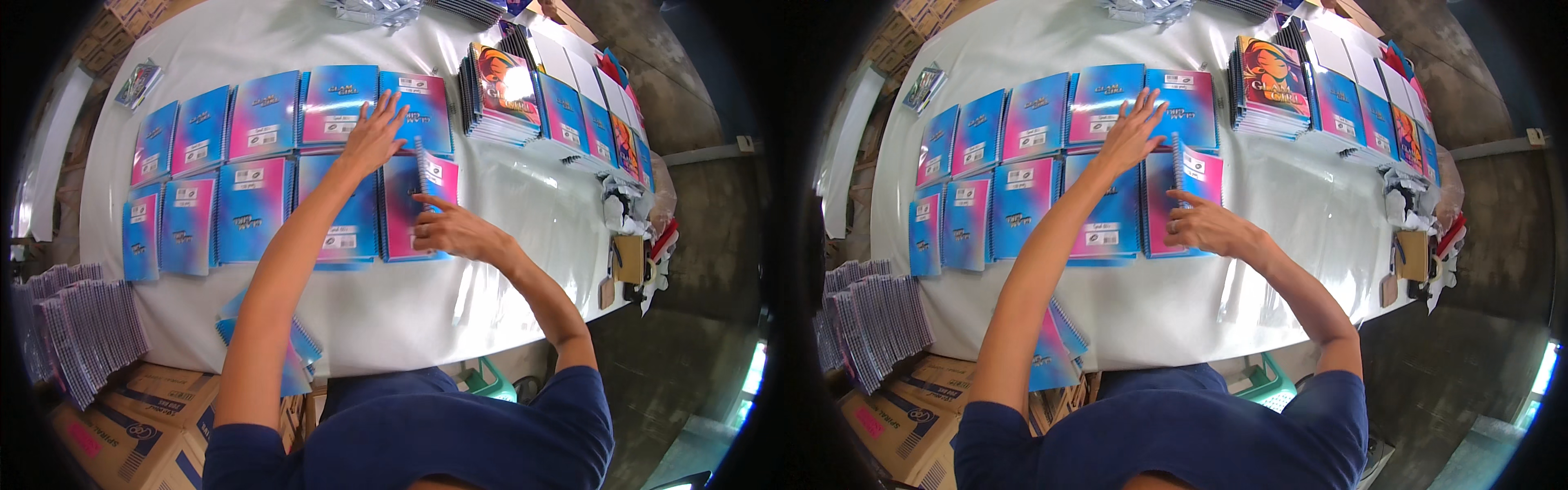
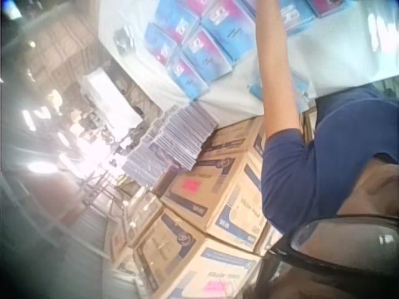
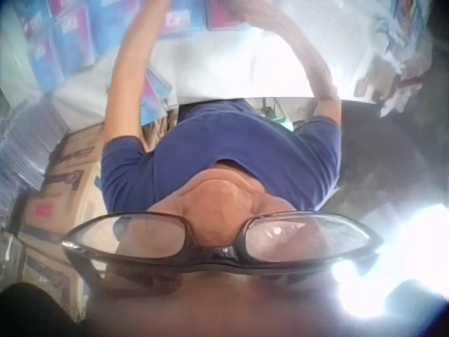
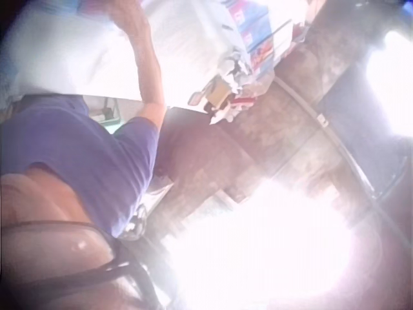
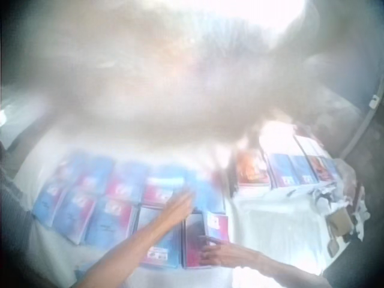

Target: The person stacks several spiral notebooks, slides them into a plastic bag, and seals the opening with tape from a dispenser.

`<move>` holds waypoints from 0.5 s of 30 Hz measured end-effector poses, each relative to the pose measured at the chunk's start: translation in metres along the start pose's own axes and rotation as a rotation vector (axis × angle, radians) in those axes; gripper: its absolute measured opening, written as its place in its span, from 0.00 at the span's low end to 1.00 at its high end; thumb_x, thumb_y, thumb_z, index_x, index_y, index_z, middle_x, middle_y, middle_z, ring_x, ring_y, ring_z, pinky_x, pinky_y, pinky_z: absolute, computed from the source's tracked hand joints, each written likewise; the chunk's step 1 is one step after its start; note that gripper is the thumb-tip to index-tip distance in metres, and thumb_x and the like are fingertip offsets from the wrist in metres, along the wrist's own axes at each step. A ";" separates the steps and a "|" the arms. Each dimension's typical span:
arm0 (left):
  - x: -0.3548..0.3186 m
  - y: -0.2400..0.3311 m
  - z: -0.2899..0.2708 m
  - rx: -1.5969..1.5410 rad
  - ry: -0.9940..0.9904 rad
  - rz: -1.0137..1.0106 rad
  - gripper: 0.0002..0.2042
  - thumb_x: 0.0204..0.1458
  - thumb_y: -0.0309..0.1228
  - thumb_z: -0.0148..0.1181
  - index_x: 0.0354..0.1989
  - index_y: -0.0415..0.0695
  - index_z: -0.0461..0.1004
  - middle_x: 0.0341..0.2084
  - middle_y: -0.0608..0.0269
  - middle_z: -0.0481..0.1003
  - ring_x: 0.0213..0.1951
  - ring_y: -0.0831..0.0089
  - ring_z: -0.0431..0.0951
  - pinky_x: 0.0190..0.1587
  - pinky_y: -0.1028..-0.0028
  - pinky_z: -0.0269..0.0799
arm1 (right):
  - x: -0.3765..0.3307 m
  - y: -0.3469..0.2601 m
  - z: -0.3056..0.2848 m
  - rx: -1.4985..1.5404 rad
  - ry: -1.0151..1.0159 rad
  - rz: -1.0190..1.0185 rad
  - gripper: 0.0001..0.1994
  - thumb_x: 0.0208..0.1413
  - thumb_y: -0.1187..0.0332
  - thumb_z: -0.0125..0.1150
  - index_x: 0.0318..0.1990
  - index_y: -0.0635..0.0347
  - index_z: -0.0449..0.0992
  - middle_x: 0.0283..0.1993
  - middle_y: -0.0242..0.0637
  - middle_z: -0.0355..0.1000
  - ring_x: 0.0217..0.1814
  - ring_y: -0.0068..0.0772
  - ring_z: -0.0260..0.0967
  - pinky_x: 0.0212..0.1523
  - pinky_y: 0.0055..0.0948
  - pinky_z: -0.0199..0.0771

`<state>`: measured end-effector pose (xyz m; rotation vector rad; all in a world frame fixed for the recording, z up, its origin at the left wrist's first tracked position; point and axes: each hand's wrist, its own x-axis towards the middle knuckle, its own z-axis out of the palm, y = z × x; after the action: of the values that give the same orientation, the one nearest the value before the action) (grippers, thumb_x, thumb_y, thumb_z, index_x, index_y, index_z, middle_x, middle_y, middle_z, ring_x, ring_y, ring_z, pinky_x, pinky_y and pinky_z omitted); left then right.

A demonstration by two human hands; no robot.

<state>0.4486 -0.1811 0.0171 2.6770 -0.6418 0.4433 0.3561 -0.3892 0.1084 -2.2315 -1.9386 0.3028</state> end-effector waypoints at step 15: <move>0.041 0.012 0.023 0.193 0.033 0.241 0.30 0.54 0.31 0.51 0.66 0.41 0.53 0.45 0.48 0.75 0.25 0.60 0.80 0.19 0.62 0.75 | -0.099 -0.019 -0.075 0.548 1.370 0.516 0.11 0.44 0.82 0.64 0.35 0.67 0.71 0.34 0.48 0.74 0.34 0.30 0.71 0.38 0.25 0.72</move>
<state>0.4822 -0.2152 0.0153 2.7750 -0.9621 0.6420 0.3440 -0.4843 0.1897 -1.6623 -0.4820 -0.4812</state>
